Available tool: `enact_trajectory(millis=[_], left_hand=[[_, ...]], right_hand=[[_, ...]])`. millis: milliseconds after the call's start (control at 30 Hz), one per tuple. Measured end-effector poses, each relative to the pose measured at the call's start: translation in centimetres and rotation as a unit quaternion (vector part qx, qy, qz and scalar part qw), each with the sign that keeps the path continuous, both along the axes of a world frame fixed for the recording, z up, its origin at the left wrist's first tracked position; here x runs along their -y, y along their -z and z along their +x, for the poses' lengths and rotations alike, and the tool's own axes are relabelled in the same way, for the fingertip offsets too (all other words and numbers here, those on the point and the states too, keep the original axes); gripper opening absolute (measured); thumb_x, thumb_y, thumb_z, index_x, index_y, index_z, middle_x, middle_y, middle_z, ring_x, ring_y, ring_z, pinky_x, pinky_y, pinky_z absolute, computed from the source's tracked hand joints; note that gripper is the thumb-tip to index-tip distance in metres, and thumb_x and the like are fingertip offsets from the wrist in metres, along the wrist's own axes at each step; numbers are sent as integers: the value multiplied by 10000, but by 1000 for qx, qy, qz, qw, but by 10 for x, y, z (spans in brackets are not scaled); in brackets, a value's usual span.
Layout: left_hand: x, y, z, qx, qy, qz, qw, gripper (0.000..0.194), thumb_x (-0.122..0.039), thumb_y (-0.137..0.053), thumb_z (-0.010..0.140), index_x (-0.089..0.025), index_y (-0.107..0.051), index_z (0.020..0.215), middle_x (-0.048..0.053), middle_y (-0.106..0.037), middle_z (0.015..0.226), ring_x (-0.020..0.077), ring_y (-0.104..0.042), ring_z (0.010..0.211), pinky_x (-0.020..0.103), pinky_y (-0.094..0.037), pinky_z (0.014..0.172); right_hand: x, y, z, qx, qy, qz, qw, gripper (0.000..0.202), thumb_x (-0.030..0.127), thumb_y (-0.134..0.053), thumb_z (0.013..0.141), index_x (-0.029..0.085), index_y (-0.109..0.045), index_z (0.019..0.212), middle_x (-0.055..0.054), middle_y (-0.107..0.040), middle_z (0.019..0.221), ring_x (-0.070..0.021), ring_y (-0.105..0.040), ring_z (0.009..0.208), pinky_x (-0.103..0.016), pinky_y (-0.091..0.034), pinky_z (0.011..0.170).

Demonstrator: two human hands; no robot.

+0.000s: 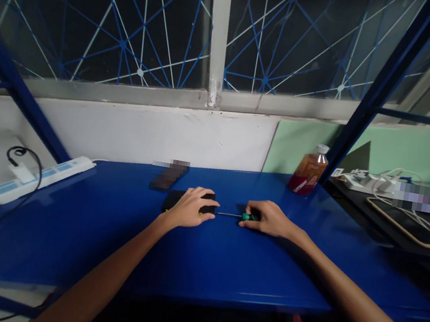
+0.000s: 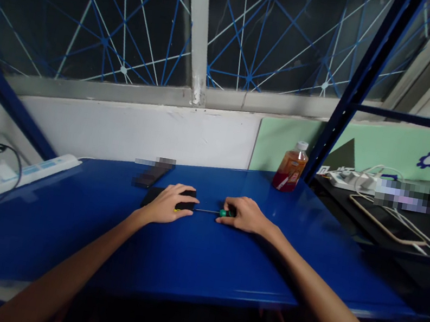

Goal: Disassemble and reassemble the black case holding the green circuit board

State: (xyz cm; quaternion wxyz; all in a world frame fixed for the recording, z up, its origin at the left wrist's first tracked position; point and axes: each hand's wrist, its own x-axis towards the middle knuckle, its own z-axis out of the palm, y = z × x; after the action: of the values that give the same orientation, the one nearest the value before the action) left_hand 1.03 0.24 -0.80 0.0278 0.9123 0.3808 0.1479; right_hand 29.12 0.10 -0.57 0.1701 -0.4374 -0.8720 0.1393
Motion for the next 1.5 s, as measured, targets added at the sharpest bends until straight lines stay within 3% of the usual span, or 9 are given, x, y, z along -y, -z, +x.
enact_trajectory(millis=[167, 333, 533, 767, 967, 1233, 1400, 1500], left_hand=[[1, -1, 0, -2, 2, -1, 1000, 301, -414, -542, 883, -329, -600, 1166, 48, -471, 1330, 284, -427, 1205, 467, -346, 964], [1, -2, 1, -1, 0, -2, 1000, 303, -409, -536, 883, -329, -597, 1169, 42, -470, 1332, 285, -424, 1202, 468, -345, 968], [1, -2, 1, -5, -1, 1, 1000, 306, -419, -535, 882, -324, -600, 1166, 53, -476, 1328, 290, -432, 1198, 475, -356, 955], [2, -4, 1, -3, 0, -3, 1000, 315, -427, -538, 881, -321, -602, 1170, 59, -474, 1337, 302, -429, 1204, 490, -357, 960], [1, -2, 0, -5, -1, 1, 1000, 325, -427, -543, 878, -320, -598, 1180, 63, -480, 1336, 297, -422, 1220, 481, -363, 962], [5, -4, 2, 12, 3, -3, 1000, 268, -389, -556, 874, -305, -620, 1120, 66, -456, 1339, 300, -419, 1213, 498, -362, 957], [6, -4, 5, 28, 7, -5, 1000, 198, -324, -589, 850, -293, -649, 1036, 53, -415, 1369, 295, -387, 1243, 495, -346, 977], [6, -3, 5, 31, 11, -7, 999, 192, -331, -580, 858, -297, -650, 1033, 51, -426, 1358, 283, -390, 1244, 491, -339, 985]], right_hand=[[9, -6, -5, 0, -2, 11, 1000, 339, 548, -622, 759, 220, -554, 812, 31, -558, 602, -121, -459, 527, -252, -239, 516], [9, -11, -2, -10, -10, 24, 1000, 313, 492, -468, 882, 213, -607, 853, 0, -599, 670, -128, -483, 570, -263, -266, 552], [3, -4, 2, 6, -14, 49, 999, 355, 554, -622, 759, 200, -621, 785, -29, -618, 807, -151, -517, 666, -258, -290, 572], [7, -3, -4, 24, -1, 27, 999, 280, 485, -627, 771, 220, -569, 841, 30, -553, 591, -126, -462, 531, -249, -240, 525], [8, -6, -3, 7, -17, 41, 999, 255, 454, -541, 843, 209, -606, 867, -13, -618, 728, -138, -519, 615, -260, -290, 572], [2, 1, 0, 13, -18, 69, 997, 257, 462, -646, 766, 208, -605, 776, -17, -607, 845, -142, -526, 680, -252, -314, 583], [4, -1, -1, 30, -2, 52, 998, 242, 455, -636, 778, 222, -590, 828, 15, -596, 661, -136, -502, 586, -248, -268, 535], [5, -3, -2, 28, -8, 54, 998, 318, 518, -636, 763, 211, -590, 832, 2, -608, 668, -138, -512, 585, -251, -276, 541]])
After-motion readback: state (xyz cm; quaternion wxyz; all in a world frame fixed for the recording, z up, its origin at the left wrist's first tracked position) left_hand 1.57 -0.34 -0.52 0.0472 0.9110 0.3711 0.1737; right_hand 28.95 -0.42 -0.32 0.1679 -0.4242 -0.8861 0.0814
